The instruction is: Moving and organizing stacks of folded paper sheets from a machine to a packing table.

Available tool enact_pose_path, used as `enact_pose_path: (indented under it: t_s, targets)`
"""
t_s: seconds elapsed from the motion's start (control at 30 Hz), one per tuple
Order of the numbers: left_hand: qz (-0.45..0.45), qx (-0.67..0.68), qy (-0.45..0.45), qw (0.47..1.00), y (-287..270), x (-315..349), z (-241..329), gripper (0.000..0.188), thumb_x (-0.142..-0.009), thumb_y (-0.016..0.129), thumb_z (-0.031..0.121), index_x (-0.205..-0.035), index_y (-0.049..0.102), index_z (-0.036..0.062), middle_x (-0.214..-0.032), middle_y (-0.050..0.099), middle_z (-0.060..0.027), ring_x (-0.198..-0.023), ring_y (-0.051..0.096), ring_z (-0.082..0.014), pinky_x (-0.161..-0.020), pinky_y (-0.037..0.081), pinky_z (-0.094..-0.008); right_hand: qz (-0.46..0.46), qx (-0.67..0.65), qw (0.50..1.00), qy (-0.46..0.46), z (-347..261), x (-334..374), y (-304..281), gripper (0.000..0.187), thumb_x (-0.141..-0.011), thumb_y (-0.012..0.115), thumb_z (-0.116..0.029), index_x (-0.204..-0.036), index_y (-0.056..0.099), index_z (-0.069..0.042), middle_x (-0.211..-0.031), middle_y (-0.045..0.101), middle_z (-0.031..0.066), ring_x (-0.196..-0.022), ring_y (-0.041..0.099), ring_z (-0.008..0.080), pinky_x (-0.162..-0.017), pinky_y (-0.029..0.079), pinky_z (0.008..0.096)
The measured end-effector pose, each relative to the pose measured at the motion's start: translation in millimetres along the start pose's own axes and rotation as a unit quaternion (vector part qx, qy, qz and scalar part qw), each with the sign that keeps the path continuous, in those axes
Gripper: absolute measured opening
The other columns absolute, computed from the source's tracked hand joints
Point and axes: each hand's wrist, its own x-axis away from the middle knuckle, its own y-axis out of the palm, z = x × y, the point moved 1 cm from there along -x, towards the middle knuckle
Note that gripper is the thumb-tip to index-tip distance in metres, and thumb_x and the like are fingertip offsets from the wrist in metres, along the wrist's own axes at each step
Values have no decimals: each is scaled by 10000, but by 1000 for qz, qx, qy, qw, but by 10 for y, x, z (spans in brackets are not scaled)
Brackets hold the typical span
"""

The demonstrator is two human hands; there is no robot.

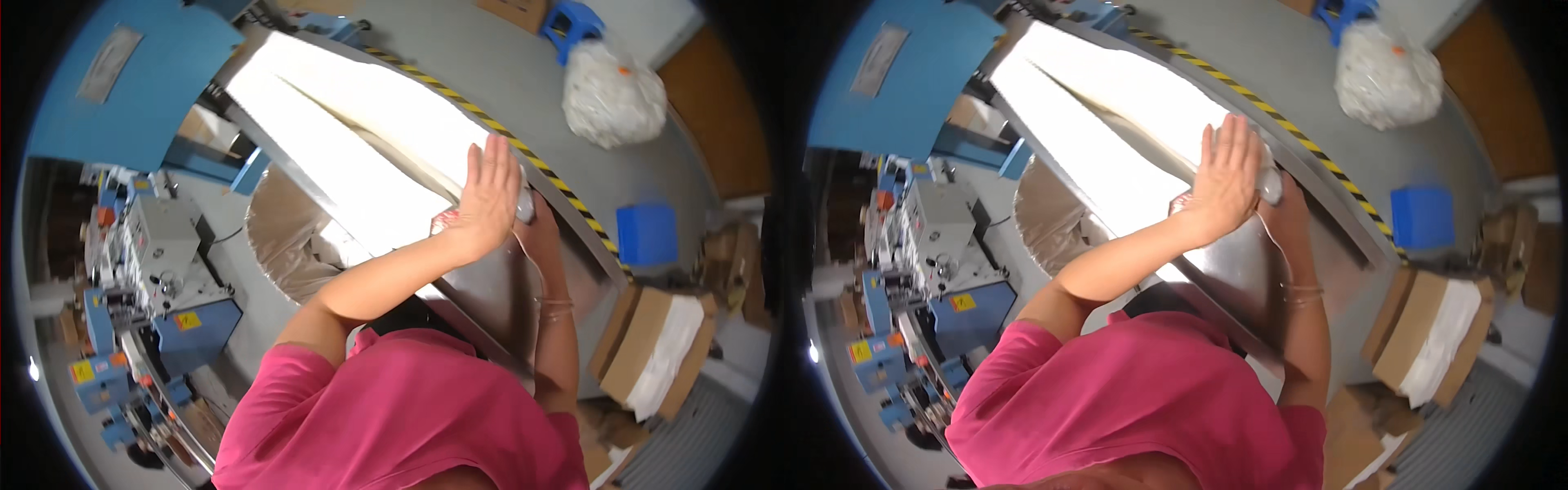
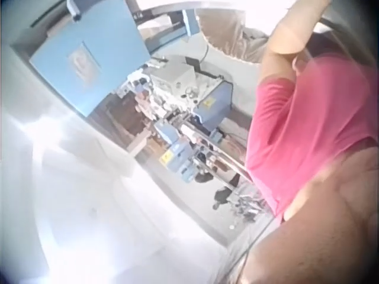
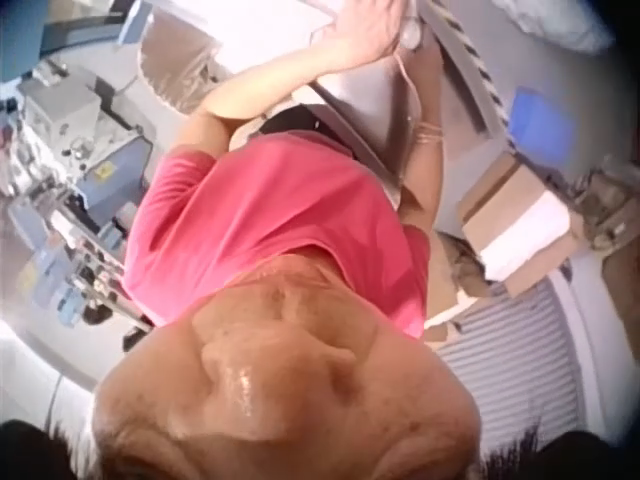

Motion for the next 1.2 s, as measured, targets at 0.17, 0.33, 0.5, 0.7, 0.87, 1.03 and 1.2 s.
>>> enact_pose_path:
  t_s: [0.17,0.33,0.5,0.7,0.87,1.03,1.2]
  targets:
    - [20,-14,-85,996,94,-44,-224,743,-689,643,243,-1309,352,-45,-1406,264,-271,-1333,196,-431,-1069,123,-573,-52,99,993,-33,64,142,-103,639,-656,761,-299,-1175,494,-38,-1059,585,224,-971,544,415,-826,446,449]
    - [28,56,-144,988,44,-101,-384,746,-705,619,282,-1311,346,-57,-1408,249,-279,-1331,174,-448,-1067,116,-574,-136,193,962,-138,-13,413,-237,633,-634,753,-352,-1156,548,-59,-1008,592,217,-932,563,398,-826,453,443]
    - [26,53,-140,988,71,-99,-304,762,-726,589,314,-1307,331,-106,-1410,239,-293,-1335,149,-458,-1076,88,-574,-81,-14,996,-34,-252,84,-98,316,-925,501,-292,-1107,582,-47,-925,615,135,-869,577,232,-762,446,299]
    - [37,125,-94,987,-78,152,-282,851,-707,669,407,-1327,318,-58,-1410,221,-285,-1325,174,-456,-1071,159,-548,-107,-360,922,97,5,-286,358,339,-981,376,-381,-952,530,-81,-754,491,-39,-634,415,42,-537,355,206]
    - [128,382,57,914,-590,781,-500,531,-678,711,127,-1154,526,-14,-1312,410,-208,-1227,392,-377,-976,360,-454,-72,-220,969,89,-454,-116,191,388,-978,351,-388,-1067,528,-54,-887,559,6,-741,506,76,-614,412,218]
    - [189,354,17,916,-629,1257,-1318,333,-745,665,74,-1062,596,-3,-1086,599,-155,-1035,565,-316,-875,442,-385,-47,-336,918,204,-585,-140,224,589,-957,355,-472,-1266,436,22,-1162,560,95,-1030,563,180,-859,450,291]
    - [133,274,-66,950,-500,1087,-2019,399,-849,587,247,-1161,548,1,-1195,532,-206,-1140,485,-372,-944,380,-422,-7,-163,970,182,-678,-196,289,498,-939,496,-352,-1256,472,31,-1154,567,64,-1042,530,142,-904,409,283]
